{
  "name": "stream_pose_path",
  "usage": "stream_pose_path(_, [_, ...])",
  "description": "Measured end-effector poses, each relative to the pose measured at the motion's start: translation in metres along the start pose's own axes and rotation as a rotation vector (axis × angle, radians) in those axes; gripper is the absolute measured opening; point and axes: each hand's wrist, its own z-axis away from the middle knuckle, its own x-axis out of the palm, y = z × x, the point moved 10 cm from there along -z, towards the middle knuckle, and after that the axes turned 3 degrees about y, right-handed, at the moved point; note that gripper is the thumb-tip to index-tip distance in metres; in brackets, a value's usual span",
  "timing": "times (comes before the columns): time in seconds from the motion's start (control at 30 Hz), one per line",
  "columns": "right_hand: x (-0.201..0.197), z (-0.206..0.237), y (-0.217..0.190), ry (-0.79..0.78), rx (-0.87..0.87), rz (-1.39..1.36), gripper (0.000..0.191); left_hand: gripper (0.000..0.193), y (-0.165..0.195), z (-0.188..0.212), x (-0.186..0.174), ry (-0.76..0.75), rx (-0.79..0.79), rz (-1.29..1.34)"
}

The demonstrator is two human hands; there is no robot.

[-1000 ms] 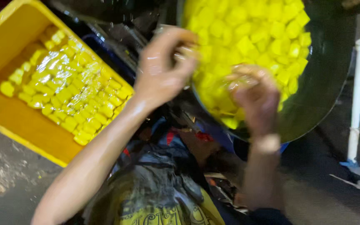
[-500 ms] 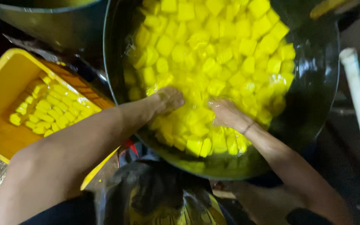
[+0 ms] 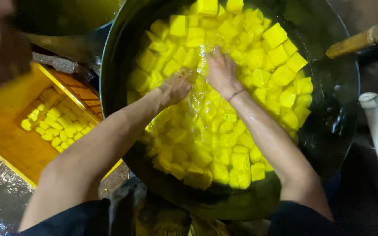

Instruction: The person washes yellow tofu blocks in a large basin of water, rubbing and rinsing each block by hand, then places the cleaned blocks into a yellow plastic crate. At one point they use a metal bowl to scoop water and pour it over the blocks in the crate.

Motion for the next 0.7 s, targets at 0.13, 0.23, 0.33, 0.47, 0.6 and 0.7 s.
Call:
stream_pose_path(0.13, [0.058,-0.010,0.034,-0.308,0.165,-0.084,0.035,0.048,-0.014,-0.010,0.001,0.028,0.012,0.239])
stream_pose_path(0.23, [0.050,-0.010,0.053,-0.283,0.162,-0.606,0.036,0.052,-0.031,-0.002,-0.031,0.303,0.048,0.523])
stream_pose_path(0.33, [0.050,0.017,0.085,-0.356,0.454,-1.369,0.039,0.055,-0.059,0.006,-0.032,0.314,-0.210,1.119])
stream_pose_path(0.47, [0.024,0.056,0.101,-0.310,0.699,-1.702,0.039,0.053,-0.067,0.007,-0.055,0.575,-0.319,1.556])
stream_pose_path(0.6, [-0.009,0.058,0.079,-0.214,0.557,-1.675,0.044,0.039,-0.039,-0.024,-0.048,0.695,-0.310,2.577])
stream_pose_path(0.7, [-0.027,0.049,0.061,-0.164,0.512,-1.509,0.038,0.036,-0.028,-0.035,-0.050,0.948,-0.282,2.683])
